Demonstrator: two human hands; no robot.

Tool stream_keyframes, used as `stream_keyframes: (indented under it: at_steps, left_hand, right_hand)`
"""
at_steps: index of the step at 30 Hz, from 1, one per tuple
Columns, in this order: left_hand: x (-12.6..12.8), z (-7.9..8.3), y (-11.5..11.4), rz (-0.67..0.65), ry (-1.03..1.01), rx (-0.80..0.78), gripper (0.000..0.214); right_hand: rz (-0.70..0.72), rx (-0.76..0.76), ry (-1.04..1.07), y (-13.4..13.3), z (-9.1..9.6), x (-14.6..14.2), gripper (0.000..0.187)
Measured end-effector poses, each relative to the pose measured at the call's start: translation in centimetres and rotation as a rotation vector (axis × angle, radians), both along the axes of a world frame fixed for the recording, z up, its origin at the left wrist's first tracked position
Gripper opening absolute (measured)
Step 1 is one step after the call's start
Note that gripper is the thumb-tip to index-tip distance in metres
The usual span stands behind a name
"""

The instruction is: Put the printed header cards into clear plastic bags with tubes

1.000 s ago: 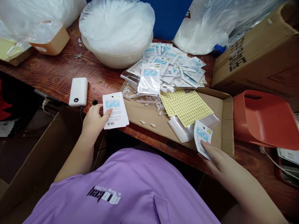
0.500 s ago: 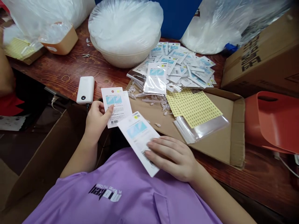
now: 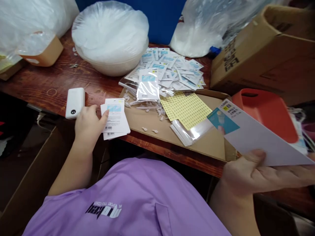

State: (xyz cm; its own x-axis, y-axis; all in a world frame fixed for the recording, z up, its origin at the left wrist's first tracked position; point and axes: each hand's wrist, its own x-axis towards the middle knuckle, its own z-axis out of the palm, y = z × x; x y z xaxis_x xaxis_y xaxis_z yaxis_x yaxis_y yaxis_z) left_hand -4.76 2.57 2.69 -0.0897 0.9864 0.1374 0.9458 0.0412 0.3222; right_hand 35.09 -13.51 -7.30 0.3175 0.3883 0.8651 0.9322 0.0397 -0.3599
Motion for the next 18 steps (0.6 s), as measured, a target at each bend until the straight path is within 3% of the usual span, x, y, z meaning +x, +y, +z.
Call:
stream_keyframes:
  at_steps: [2,4,6,8,11,13,16,18]
  left_hand:
    - [2.1,1.6,0.0,-0.082,0.145,0.127,0.042]
    - [5.7,3.0,-0.2,-0.271,0.166,0.122,0.038]
    - [10.6,3.6,-0.5,-0.534,0.155,-0.072,0.034]
    - [16.0,3.1,-0.5,-0.829,0.169,-0.32,0.033]
    - [23.1,0.9,0.1,-0.875,0.262,-0.518,0.036]
    - [26.3,-0.7,0.7,-0.851,0.343,-0.528,0.056]
    - [29.0,-2.3,1.5,-0.795,0.406,-0.483,0.089]
    - [29.7,-2.9,1.9,-0.787,0.424,-0.512,0.086]
  right_hand:
    - [-0.057,0.136,-0.288,-1.2,-0.6,1.8,0.079]
    - [-0.175,0.115,-0.301,-2.0,-0.5,2.1,0.054]
    - [-0.272,0.093,-0.221,-2.2,-0.2,1.4,0.037]
    - [-0.29,0.106,-0.149,-1.9,-0.2,0.6,0.037]
    - [-0.235,0.132,-0.016,-1.3,-0.9,-0.1,0.046]
    - [-0.221,0.129,0.061,-1.2,-1.6,-0.3,0.046]
    - [-0.226,0.11,0.14,-1.6,-2.7,-0.4,0.044]
    - [-0.214,0.09,0.18,-2.1,-3.3,-0.4,0.043]
